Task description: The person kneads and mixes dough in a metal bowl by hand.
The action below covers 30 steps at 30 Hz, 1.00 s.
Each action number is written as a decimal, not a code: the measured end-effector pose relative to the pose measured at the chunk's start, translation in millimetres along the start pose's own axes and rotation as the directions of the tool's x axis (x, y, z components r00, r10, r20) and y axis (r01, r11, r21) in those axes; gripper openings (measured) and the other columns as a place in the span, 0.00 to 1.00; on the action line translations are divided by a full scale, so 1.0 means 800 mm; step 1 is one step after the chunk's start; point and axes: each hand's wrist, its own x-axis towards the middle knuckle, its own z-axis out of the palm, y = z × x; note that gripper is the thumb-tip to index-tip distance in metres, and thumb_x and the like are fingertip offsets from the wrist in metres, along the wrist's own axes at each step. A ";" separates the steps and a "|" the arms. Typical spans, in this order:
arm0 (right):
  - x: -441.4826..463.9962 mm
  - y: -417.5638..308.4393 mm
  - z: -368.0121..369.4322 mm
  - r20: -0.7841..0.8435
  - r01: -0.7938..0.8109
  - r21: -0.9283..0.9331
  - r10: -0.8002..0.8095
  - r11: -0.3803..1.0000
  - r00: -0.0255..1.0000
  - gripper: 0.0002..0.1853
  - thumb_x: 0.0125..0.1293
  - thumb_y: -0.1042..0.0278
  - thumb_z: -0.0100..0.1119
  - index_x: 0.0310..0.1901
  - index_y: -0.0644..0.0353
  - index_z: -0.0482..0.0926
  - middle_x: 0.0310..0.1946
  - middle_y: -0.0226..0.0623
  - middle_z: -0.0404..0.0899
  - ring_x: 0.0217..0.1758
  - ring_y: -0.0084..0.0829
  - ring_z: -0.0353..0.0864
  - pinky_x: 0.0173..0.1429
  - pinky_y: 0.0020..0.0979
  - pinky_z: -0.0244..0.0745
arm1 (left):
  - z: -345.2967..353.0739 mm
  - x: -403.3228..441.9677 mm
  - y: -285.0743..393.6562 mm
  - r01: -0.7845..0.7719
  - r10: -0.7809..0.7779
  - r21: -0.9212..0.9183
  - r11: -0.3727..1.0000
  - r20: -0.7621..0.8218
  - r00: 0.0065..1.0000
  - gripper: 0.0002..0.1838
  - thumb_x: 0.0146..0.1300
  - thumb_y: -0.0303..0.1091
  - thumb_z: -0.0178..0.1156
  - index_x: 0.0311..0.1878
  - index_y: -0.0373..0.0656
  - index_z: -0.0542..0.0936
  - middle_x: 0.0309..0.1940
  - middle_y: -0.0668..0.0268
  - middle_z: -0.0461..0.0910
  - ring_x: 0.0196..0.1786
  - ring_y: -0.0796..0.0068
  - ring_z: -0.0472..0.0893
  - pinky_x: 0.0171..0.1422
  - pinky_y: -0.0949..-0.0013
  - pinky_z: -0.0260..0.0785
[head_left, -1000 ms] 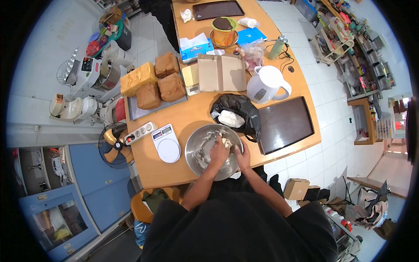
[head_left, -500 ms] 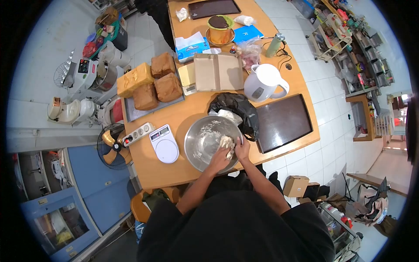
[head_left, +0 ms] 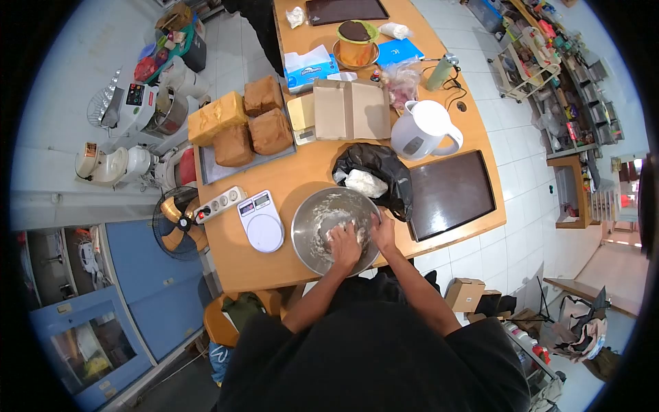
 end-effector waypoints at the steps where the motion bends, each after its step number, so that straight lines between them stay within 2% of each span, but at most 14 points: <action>1: -0.001 0.003 0.002 -0.003 0.021 -0.032 -0.021 0.999 1.000 0.10 0.66 0.74 0.52 0.46 0.67 0.79 0.31 0.61 0.80 0.37 0.59 0.81 0.39 0.44 0.74 | 0.008 0.006 0.002 0.003 -0.003 0.000 1.000 0.002 1.000 0.27 0.61 0.44 0.57 0.59 0.37 0.69 0.49 0.40 0.70 0.62 0.37 0.65 0.63 0.37 0.56; 3: -0.001 0.004 0.005 -0.015 0.041 -0.062 -0.042 0.997 0.999 0.10 0.66 0.75 0.52 0.46 0.67 0.79 0.31 0.61 0.80 0.37 0.59 0.81 0.39 0.45 0.74 | 0.016 0.026 0.005 -0.087 0.087 0.012 0.996 -0.218 0.972 0.24 0.64 0.45 0.56 0.55 0.35 0.70 0.47 0.43 0.70 0.57 0.40 0.68 0.61 0.39 0.57; 5: 0.003 0.004 0.001 0.005 0.061 -0.070 -0.061 0.996 0.998 0.10 0.66 0.75 0.51 0.46 0.67 0.79 0.31 0.61 0.80 0.37 0.58 0.81 0.39 0.45 0.74 | 0.016 0.056 0.005 -0.051 0.048 -0.017 0.999 -0.151 0.987 0.22 0.64 0.45 0.55 0.51 0.36 0.70 0.47 0.43 0.70 0.55 0.43 0.69 0.61 0.43 0.59; 9: 0.003 -0.011 -0.008 -0.023 0.019 -0.037 -0.020 0.999 1.000 0.09 0.66 0.74 0.54 0.46 0.67 0.77 0.30 0.59 0.80 0.36 0.58 0.81 0.37 0.42 0.75 | 0.033 0.092 -0.009 -0.129 0.128 0.013 0.992 -0.219 0.967 0.21 0.64 0.47 0.56 0.49 0.38 0.70 0.47 0.45 0.70 0.55 0.45 0.69 0.62 0.50 0.60; 11: 0.003 -0.007 -0.002 -0.049 0.035 -0.011 -0.036 0.999 0.998 0.08 0.65 0.75 0.54 0.45 0.66 0.77 0.30 0.59 0.80 0.37 0.58 0.81 0.36 0.42 0.74 | 0.028 0.092 0.003 0.114 -0.113 -0.009 0.993 -0.233 0.966 0.24 0.65 0.48 0.55 0.53 0.37 0.68 0.48 0.46 0.70 0.56 0.45 0.69 0.62 0.48 0.59; 12: 0.006 -0.006 0.002 -0.076 0.042 -0.061 -0.046 0.997 0.996 0.08 0.65 0.76 0.54 0.45 0.66 0.77 0.30 0.59 0.80 0.36 0.58 0.81 0.36 0.42 0.74 | 0.032 0.091 0.008 0.173 -0.175 -0.027 0.985 -0.191 0.966 0.31 0.66 0.51 0.53 0.62 0.36 0.64 0.57 0.45 0.68 0.57 0.47 0.69 0.66 0.47 0.57; 13: 0.007 -0.004 0.005 -0.102 0.045 -0.108 -0.056 0.993 0.993 0.08 0.64 0.76 0.53 0.45 0.65 0.77 0.30 0.59 0.80 0.36 0.58 0.81 0.36 0.43 0.74 | 0.035 0.086 0.009 0.174 -0.176 -0.027 0.984 -0.192 0.966 0.31 0.66 0.51 0.53 0.62 0.36 0.64 0.57 0.45 0.68 0.57 0.47 0.69 0.66 0.47 0.57; 15: 0.002 -0.002 0.006 -0.112 0.044 -0.138 -0.060 0.989 0.992 0.09 0.64 0.77 0.53 0.44 0.65 0.77 0.29 0.59 0.80 0.35 0.58 0.81 0.36 0.43 0.74 | 0.035 0.062 0.007 -0.027 0.029 0.009 1.000 -0.252 0.967 0.38 0.67 0.54 0.50 0.71 0.36 0.56 0.70 0.44 0.56 0.68 0.45 0.61 0.72 0.42 0.48; 16: 0.004 -0.003 0.008 -0.125 0.052 -0.165 -0.073 0.985 0.989 0.09 0.63 0.77 0.53 0.44 0.65 0.77 0.29 0.58 0.80 0.34 0.58 0.81 0.36 0.44 0.74 | 0.031 0.052 0.004 -0.058 0.062 0.032 0.998 -0.123 0.991 0.42 0.67 0.53 0.50 0.75 0.37 0.49 0.77 0.45 0.40 0.77 0.44 0.45 0.76 0.38 0.37; 17: 0.003 -0.005 0.008 -0.121 0.055 -0.160 -0.075 0.986 0.990 0.09 0.63 0.77 0.53 0.44 0.65 0.77 0.29 0.58 0.80 0.34 0.58 0.81 0.36 0.44 0.74 | 0.026 0.041 -0.001 -0.054 0.058 0.037 0.998 -0.126 0.990 0.42 0.67 0.53 0.50 0.75 0.37 0.49 0.77 0.45 0.40 0.77 0.44 0.45 0.76 0.38 0.37; 19: 0.006 -0.004 0.005 -0.079 0.008 -0.166 -0.022 0.986 0.997 0.09 0.62 0.77 0.53 0.44 0.66 0.77 0.27 0.57 0.80 0.32 0.58 0.80 0.36 0.46 0.73 | 0.025 0.024 -0.013 -0.171 0.176 -0.042 0.984 0.166 0.970 0.44 0.66 0.54 0.50 0.76 0.37 0.48 0.77 0.47 0.38 0.79 0.46 0.39 0.77 0.36 0.30; 21: 0.008 0.008 0.008 -0.105 0.051 -0.139 -0.066 0.989 0.992 0.09 0.61 0.78 0.53 0.43 0.66 0.77 0.27 0.57 0.79 0.31 0.58 0.79 0.35 0.46 0.72 | 0.023 0.004 -0.020 -0.185 0.194 -0.070 0.980 0.163 0.967 0.42 0.64 0.52 0.51 0.74 0.35 0.52 0.76 0.44 0.44 0.78 0.46 0.44 0.78 0.41 0.36; 23: 0.010 0.011 0.009 -0.127 0.093 -0.108 -0.107 0.990 0.986 0.08 0.60 0.78 0.54 0.42 0.66 0.77 0.26 0.57 0.78 0.30 0.57 0.79 0.35 0.46 0.71 | 0.016 -0.013 -0.038 -0.169 0.260 -0.250 0.953 0.396 0.881 0.41 0.61 0.48 0.54 0.73 0.35 0.56 0.72 0.41 0.55 0.74 0.45 0.56 0.77 0.47 0.46; 30: 0.015 0.007 0.005 -0.106 0.112 -0.157 -0.130 0.981 0.986 0.09 0.59 0.79 0.54 0.42 0.67 0.78 0.27 0.59 0.78 0.31 0.57 0.79 0.36 0.46 0.71 | -0.039 -0.048 -0.056 -0.143 0.275 -0.307 0.941 0.445 0.852 0.34 0.57 0.43 0.58 0.67 0.41 0.66 0.65 0.47 0.69 0.68 0.47 0.67 0.72 0.46 0.57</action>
